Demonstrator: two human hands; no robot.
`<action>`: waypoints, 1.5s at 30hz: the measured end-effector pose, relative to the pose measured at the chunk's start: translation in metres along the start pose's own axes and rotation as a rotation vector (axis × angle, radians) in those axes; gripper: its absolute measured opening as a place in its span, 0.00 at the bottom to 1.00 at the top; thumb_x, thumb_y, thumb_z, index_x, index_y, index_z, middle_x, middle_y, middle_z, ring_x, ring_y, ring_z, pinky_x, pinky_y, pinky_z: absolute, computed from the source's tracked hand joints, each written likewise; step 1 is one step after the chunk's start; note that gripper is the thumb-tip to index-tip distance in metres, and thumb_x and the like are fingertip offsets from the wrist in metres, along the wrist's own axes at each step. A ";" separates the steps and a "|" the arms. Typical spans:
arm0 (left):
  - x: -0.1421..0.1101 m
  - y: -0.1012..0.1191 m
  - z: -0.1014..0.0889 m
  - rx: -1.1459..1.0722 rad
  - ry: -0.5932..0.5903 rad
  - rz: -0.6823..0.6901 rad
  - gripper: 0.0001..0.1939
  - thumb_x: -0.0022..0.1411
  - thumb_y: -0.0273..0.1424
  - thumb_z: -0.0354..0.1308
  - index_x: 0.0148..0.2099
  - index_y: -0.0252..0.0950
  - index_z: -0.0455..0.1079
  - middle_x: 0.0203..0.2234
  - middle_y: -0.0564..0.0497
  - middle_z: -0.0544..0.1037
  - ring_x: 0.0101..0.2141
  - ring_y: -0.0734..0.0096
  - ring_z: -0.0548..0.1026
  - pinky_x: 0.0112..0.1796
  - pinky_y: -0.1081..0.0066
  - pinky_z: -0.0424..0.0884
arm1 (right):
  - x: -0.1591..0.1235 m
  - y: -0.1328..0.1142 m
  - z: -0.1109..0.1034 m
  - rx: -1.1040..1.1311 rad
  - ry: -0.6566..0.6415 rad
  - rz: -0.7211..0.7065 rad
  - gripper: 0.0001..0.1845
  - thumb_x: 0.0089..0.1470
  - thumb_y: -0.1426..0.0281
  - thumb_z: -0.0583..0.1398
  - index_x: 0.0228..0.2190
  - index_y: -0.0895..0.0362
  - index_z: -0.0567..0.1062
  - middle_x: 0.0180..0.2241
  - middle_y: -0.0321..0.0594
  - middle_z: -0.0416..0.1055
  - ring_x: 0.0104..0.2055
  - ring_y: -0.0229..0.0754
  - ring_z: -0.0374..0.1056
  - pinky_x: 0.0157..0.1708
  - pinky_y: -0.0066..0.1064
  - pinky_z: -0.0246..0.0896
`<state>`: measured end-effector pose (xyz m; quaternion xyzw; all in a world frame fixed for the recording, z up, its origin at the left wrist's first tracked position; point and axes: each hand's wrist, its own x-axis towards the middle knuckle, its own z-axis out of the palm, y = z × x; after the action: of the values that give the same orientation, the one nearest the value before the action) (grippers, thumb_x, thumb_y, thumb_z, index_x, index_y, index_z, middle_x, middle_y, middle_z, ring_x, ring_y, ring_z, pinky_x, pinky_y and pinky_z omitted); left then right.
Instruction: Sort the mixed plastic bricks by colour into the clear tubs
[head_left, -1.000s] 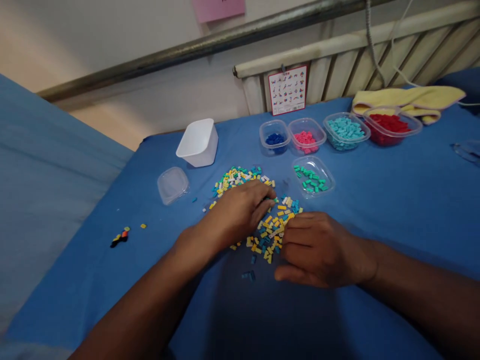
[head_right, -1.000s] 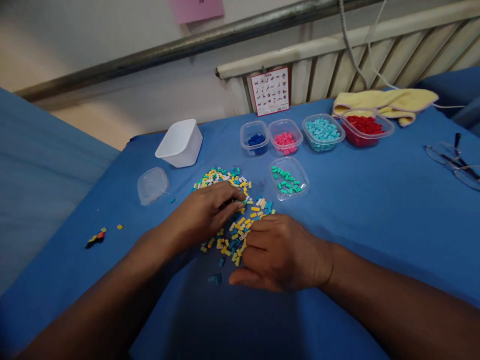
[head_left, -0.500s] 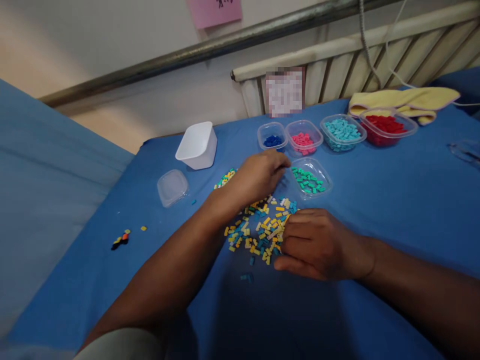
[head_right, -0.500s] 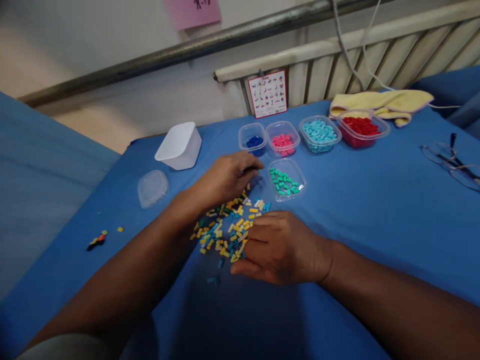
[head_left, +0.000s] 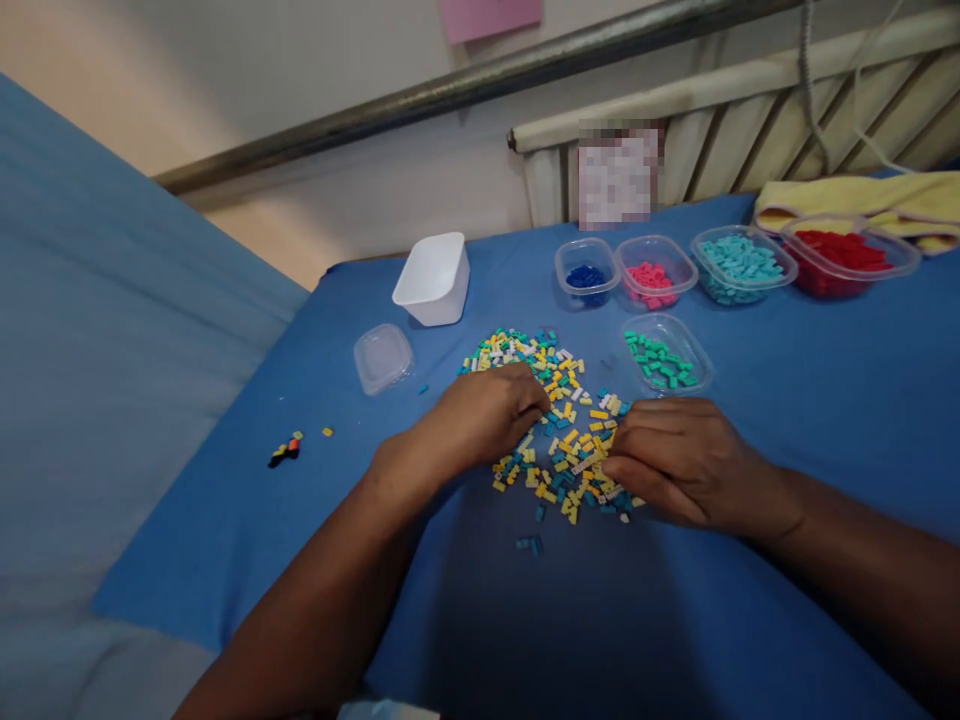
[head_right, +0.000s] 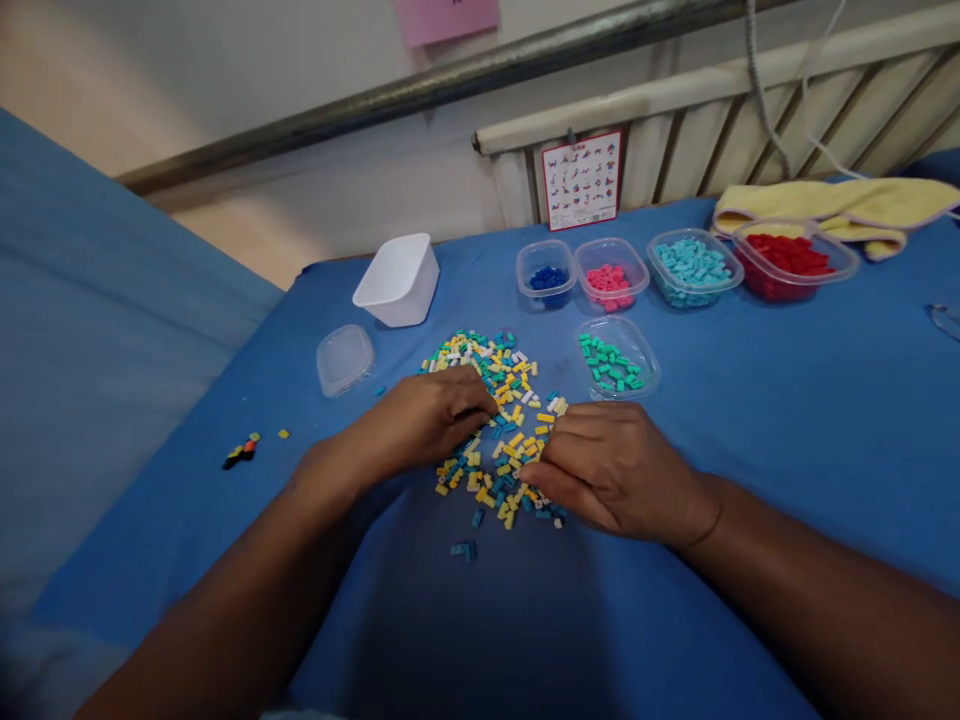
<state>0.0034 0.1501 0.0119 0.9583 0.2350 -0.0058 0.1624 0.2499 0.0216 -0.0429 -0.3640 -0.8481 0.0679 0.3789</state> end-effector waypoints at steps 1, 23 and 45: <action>0.001 0.001 0.000 0.020 -0.014 0.001 0.10 0.77 0.25 0.56 0.48 0.35 0.81 0.45 0.46 0.81 0.46 0.61 0.79 0.46 0.65 0.74 | 0.000 0.000 0.000 -0.001 -0.001 0.001 0.20 0.78 0.67 0.58 0.29 0.54 0.72 0.26 0.35 0.70 0.28 0.40 0.64 0.34 0.37 0.56; -0.009 0.006 -0.012 -0.036 -0.042 -0.010 0.13 0.72 0.22 0.56 0.54 0.35 0.78 0.50 0.44 0.79 0.48 0.59 0.78 0.49 0.63 0.73 | -0.003 0.000 0.003 0.012 -0.021 -0.003 0.20 0.76 0.70 0.60 0.28 0.53 0.69 0.25 0.33 0.67 0.27 0.39 0.62 0.32 0.37 0.56; -0.010 -0.015 -0.005 0.098 -0.030 -0.043 0.11 0.74 0.23 0.56 0.53 0.35 0.77 0.48 0.45 0.80 0.47 0.58 0.78 0.47 0.63 0.73 | -0.004 0.000 0.004 0.024 -0.039 0.022 0.18 0.75 0.73 0.61 0.29 0.53 0.69 0.25 0.33 0.68 0.28 0.39 0.63 0.34 0.36 0.57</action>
<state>-0.0127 0.1593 0.0130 0.9596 0.2527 -0.0353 0.1185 0.2490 0.0197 -0.0476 -0.3671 -0.8506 0.0895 0.3658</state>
